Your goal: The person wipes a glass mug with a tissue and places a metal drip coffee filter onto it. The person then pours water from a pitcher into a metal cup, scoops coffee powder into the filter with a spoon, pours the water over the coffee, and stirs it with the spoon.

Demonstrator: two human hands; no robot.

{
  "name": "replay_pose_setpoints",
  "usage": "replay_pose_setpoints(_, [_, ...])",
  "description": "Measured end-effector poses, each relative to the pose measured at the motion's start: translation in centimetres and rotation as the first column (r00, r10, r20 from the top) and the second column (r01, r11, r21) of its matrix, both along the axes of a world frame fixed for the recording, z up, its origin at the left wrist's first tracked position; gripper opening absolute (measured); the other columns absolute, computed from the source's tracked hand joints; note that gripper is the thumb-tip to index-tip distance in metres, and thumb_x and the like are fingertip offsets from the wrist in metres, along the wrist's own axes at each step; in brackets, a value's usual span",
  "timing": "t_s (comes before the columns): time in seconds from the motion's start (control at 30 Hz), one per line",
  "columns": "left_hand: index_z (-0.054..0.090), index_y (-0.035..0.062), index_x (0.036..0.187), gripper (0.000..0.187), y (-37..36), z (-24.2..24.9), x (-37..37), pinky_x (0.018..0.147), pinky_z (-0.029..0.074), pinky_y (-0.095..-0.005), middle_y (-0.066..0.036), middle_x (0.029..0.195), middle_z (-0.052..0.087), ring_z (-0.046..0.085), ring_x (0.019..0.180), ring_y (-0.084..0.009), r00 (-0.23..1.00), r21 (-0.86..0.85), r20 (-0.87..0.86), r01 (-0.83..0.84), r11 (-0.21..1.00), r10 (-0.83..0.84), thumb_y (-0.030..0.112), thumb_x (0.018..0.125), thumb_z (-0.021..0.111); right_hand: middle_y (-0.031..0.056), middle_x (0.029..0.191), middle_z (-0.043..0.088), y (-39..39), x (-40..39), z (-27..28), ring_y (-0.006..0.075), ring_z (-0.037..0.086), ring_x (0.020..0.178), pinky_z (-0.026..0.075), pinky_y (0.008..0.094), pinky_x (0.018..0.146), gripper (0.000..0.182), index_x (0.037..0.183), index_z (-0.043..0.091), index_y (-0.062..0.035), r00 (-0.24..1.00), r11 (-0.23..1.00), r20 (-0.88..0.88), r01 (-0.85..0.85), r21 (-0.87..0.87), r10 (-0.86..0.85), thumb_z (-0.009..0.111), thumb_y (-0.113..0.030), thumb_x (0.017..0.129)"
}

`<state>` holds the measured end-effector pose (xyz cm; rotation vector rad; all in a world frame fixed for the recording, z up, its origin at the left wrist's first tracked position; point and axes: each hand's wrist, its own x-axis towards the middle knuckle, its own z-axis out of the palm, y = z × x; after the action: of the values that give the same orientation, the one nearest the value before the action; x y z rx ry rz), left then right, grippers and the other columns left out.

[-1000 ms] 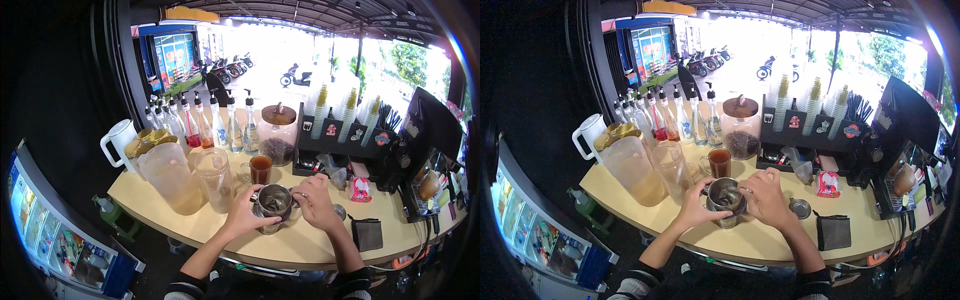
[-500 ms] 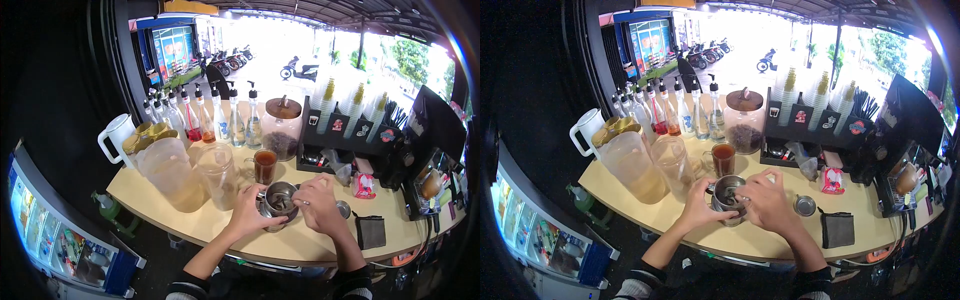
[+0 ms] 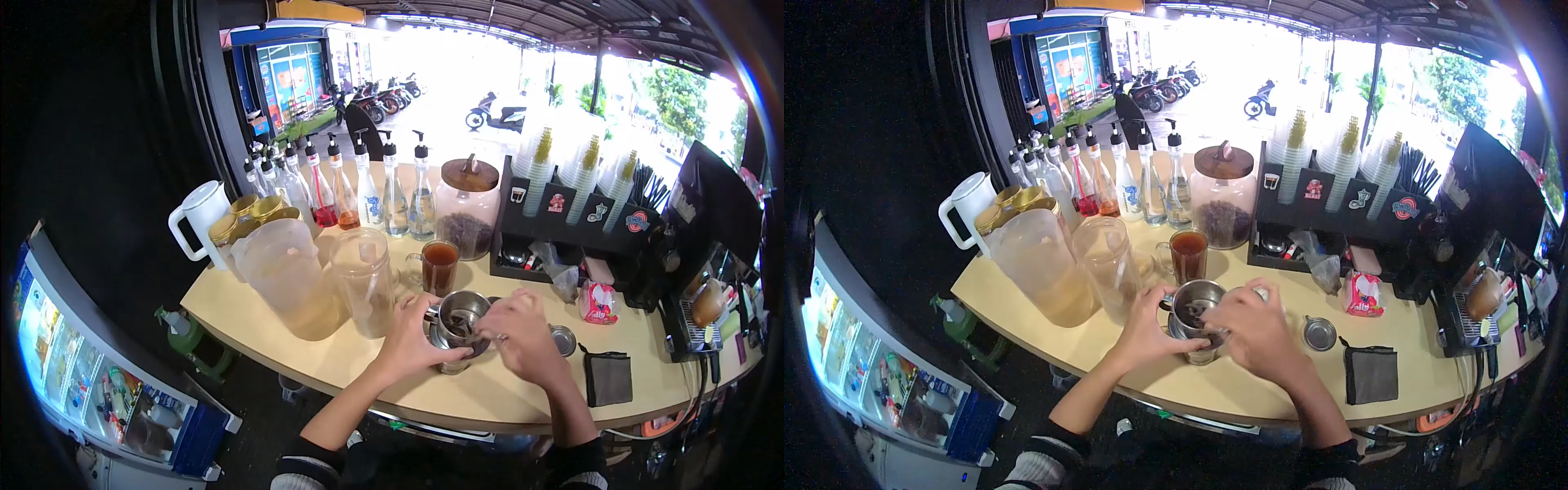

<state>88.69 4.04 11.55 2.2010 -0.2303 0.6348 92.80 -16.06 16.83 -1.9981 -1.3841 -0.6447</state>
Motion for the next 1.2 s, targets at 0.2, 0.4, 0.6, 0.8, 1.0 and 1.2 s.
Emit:
replay_pose_setpoints(0.2, [0.052,0.0035,0.105,0.077,0.1,0.3,0.0,0.094,0.037,-0.0437,-0.013,0.101,0.057,0.051,0.103,-0.0335,0.998,-0.024,-0.047,0.04,0.999,-0.041,0.044,0.05,0.086,0.0037,0.085,0.062,-0.2,0.4,-0.8,0.0207,0.057,0.085,0.034,0.0412,0.091,0.026,0.097,0.065,-0.0106,0.997,0.997,-0.044,-0.068,-0.02,0.067,0.064,-0.003,0.072])
replay_pose_setpoints(0.4, [0.051,0.0039,0.108,0.078,0.1,-0.5,0.1,0.093,0.039,-0.0441,-0.013,0.103,0.057,0.05,0.105,-0.0342,0.999,-0.081,-0.029,0.028,0.996,-0.031,0.043,0.051,0.086,0.0022,0.081,0.061,-0.5,-0.3,-0.6,0.0209,0.054,0.086,0.032,0.0401,0.091,0.027,0.095,0.066,-0.0121,0.997,1.0,-0.073,-0.013,0.017,0.014,0.063,0.0,0.071])
replay_pose_setpoints(0.6, [0.051,0.0049,0.108,0.077,0.4,0.5,0.3,0.091,0.04,-0.0427,-0.012,0.103,0.058,0.052,0.103,-0.033,0.993,-0.084,-0.055,0.101,0.991,-0.106,0.043,0.051,0.087,0.0011,0.077,0.06,-0.8,-0.2,-0.4,0.0202,0.053,0.086,0.032,0.0387,0.089,0.027,0.094,0.066,-0.012,0.991,0.99,0.035,0.125,0.057,-0.127,0.063,0.0,0.071])
replay_pose_setpoints(0.8, [0.055,0.0049,0.109,0.075,-0.1,2.7,0.2,0.088,0.043,-0.0397,-0.012,0.1,0.062,0.057,0.095,-0.0293,0.992,0.045,-0.088,0.091,0.995,-0.087,0.041,0.052,0.086,0.0022,0.082,0.059,-0.7,-0.6,0.0,0.0213,0.052,0.085,0.031,0.0384,0.089,0.024,0.094,0.067,-0.0121,0.991,0.991,0.029,0.128,0.031,-0.129,0.064,-0.001,0.073])
replay_pose_setpoints(1.0, [0.055,0.0053,0.109,0.073,-0.9,2.5,-0.1,0.087,0.044,-0.0367,-0.011,0.101,0.062,0.06,0.095,-0.0264,0.998,-0.083,-0.002,0.062,0.995,-0.063,0.037,0.051,0.087,0.0006,0.079,0.058,-0.6,-1.0,0.2,0.0204,0.053,0.085,0.03,0.0391,0.091,0.033,0.097,0.067,-0.0124,1.0,0.999,-0.012,0.011,0.031,-0.01,0.061,0.005,0.069])
replay_pose_setpoints(1.2, [0.05,0.0078,0.116,0.076,-1.0,2.4,0.0,0.086,0.045,-0.0379,-0.01,0.106,0.06,0.058,0.1,-0.0243,0.988,-0.105,0.141,0.073,0.992,-0.058,0.025,0.053,0.087,0.0012,0.085,0.065,-0.7,-1.3,1.0,0.0177,0.056,0.086,0.033,0.0404,0.09,0.044,0.103,0.065,-0.0133,0.996,0.999,0.086,0.021,0.024,-0.023,0.061,0.004,0.063])
